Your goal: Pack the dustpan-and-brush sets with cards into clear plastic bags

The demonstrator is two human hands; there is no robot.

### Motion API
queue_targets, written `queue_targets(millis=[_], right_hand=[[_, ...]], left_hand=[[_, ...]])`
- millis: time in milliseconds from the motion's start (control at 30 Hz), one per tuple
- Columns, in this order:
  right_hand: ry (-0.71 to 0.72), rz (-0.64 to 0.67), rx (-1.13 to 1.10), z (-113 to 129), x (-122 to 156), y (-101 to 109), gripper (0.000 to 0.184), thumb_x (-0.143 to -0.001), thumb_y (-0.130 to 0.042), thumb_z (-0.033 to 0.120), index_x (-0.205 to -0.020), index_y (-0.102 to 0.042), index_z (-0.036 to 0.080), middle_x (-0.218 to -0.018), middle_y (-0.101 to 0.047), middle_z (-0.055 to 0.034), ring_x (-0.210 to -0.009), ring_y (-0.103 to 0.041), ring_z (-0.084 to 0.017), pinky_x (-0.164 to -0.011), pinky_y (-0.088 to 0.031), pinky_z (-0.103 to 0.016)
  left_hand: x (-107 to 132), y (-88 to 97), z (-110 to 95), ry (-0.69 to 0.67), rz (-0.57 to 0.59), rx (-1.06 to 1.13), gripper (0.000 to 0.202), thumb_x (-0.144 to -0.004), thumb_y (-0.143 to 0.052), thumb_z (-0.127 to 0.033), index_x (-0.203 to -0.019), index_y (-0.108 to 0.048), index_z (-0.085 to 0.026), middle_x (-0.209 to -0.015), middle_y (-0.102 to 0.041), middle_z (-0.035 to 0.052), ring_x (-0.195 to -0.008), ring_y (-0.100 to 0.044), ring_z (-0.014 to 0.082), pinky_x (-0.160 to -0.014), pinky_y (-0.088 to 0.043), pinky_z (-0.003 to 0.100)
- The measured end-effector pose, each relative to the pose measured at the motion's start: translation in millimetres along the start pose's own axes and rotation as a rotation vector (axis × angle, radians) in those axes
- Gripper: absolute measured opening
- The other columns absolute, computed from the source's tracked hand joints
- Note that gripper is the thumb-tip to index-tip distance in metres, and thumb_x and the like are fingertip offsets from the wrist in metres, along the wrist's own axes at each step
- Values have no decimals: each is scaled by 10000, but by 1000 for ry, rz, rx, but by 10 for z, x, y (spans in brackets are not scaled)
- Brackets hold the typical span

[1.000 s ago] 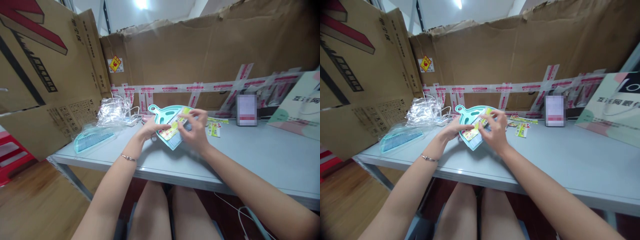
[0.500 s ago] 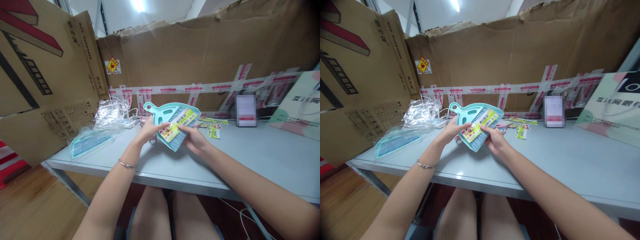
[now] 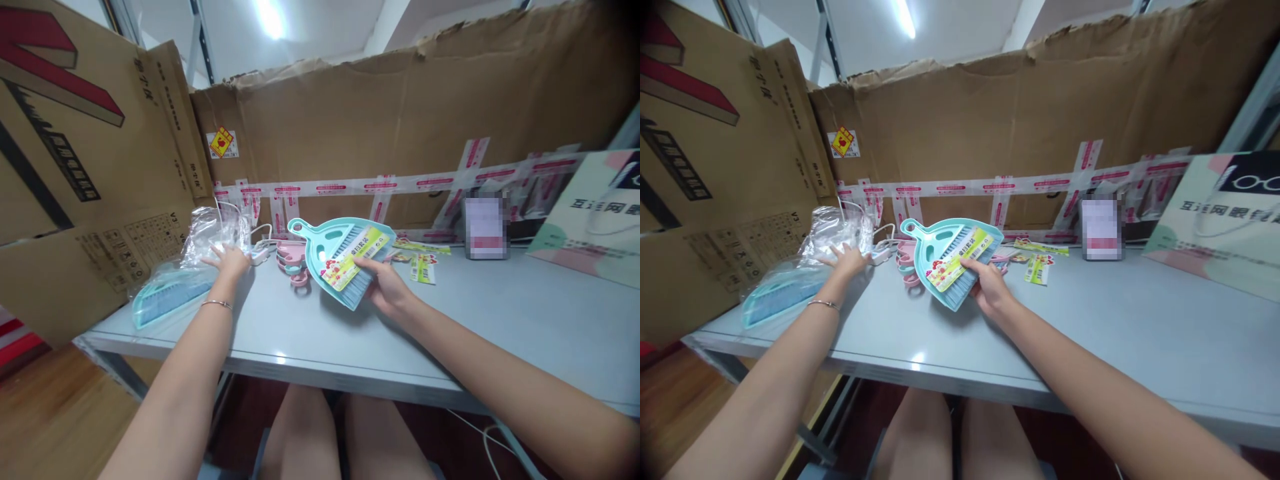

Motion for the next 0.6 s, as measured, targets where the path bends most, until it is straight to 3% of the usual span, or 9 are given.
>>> queue_targets(millis=[133, 233, 333, 467, 600], right_hand=[[35, 24, 11, 8, 11, 2, 316, -669, -681, 122, -973, -640, 196, -926, -719, -34, -885, -675, -211, -757, -577, -331], [43, 28, 18, 34, 27, -19, 312, -671, -678, 130, -974, -639, 197, -910, -718, -36, -902, -670, -223, -778, -574, -358], [63, 28, 64, 133, 118, -33, 308, -680, -681, 158, -983, -636, 196, -931, -714, -44, -881, -673, -239, -766, -578, -387], [114, -64, 36, 313, 453, 132, 378, -666, -690, 165, -1039, -632, 200, -1038, -697, -52, -946, -660, -250, -801, -578, -366], [103, -248, 15, 323, 949, 459, 577, -597, -768, 253, -1149, -604, 219, -1061, -691, -62, -955, -657, -293, -790, -589, -391]], left_hand=[[104, 87, -151, -125, -93, 134, 378, -777, -560, -228, -1117, -550, -63, -1429, -369, 237, -1398, 47, 432, -987, -79, 741], [264, 197, -463, -241, -110, 15, 384, -867, -423, -235, -1202, -518, -71, -1423, -390, 226, -1415, -99, 362, -1060, -8, 676], [529, 234, -844, -477, -80, -67, 401, -910, -302, -187, -1250, -509, -145, -1380, -477, 162, -1375, -293, 270, -1098, 35, 625], [995, 246, -1166, -748, -12, 7, 382, -891, -377, -180, -1236, -541, -177, -1307, -559, 140, -1289, -438, 258, -1117, -76, 600], [1452, 474, -1308, -904, -210, 126, 371, -895, -440, -199, -1256, -524, -177, -1256, -595, 138, -1229, -503, 244, -1106, -234, 544]])
Point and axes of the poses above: each hand's wrist, its own x-axis away from the middle knuckle, its own y-axis out of the back of the hand, z = x × y, the point moved 4 cm from there along -x, towards the middle knuckle
